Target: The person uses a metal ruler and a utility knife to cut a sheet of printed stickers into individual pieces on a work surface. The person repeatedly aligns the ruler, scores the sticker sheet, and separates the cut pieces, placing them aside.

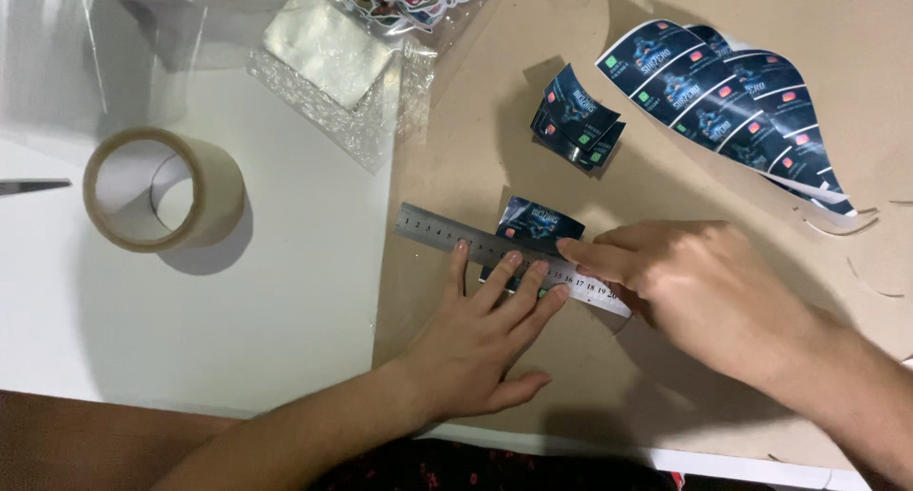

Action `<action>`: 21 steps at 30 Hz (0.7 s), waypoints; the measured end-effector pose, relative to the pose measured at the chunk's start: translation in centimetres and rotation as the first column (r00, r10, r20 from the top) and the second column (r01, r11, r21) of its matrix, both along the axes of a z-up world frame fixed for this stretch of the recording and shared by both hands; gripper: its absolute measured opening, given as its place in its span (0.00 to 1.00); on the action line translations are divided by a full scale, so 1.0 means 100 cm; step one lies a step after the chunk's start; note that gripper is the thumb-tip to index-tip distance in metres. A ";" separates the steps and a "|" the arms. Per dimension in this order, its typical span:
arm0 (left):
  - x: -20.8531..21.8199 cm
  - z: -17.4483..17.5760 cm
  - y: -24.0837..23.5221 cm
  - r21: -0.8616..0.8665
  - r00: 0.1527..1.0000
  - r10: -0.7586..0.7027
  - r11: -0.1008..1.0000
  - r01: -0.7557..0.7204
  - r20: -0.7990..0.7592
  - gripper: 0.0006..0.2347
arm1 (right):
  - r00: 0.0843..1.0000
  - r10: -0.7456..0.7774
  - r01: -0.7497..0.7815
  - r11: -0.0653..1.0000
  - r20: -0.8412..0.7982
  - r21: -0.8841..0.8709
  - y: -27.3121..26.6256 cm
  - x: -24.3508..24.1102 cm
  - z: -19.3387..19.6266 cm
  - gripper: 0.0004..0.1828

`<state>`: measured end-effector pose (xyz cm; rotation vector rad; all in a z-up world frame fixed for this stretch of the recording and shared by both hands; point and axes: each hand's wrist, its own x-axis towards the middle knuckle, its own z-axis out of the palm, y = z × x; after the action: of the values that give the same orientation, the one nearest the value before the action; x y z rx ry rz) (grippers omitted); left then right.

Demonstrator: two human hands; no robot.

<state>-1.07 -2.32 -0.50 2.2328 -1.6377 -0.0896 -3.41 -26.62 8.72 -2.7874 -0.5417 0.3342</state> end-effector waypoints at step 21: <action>0.000 0.005 -0.001 0.025 1.000 0.008 1.000 -0.008 0.022 0.36 | 0.983 -0.129 0.100 0.973 -0.130 -0.207 -0.030 -0.040 0.007 0.32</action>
<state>-1.09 -2.46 -0.03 2.2662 -1.6472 -0.0846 -7.44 -29.64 9.41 -2.9401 -0.3273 0.5871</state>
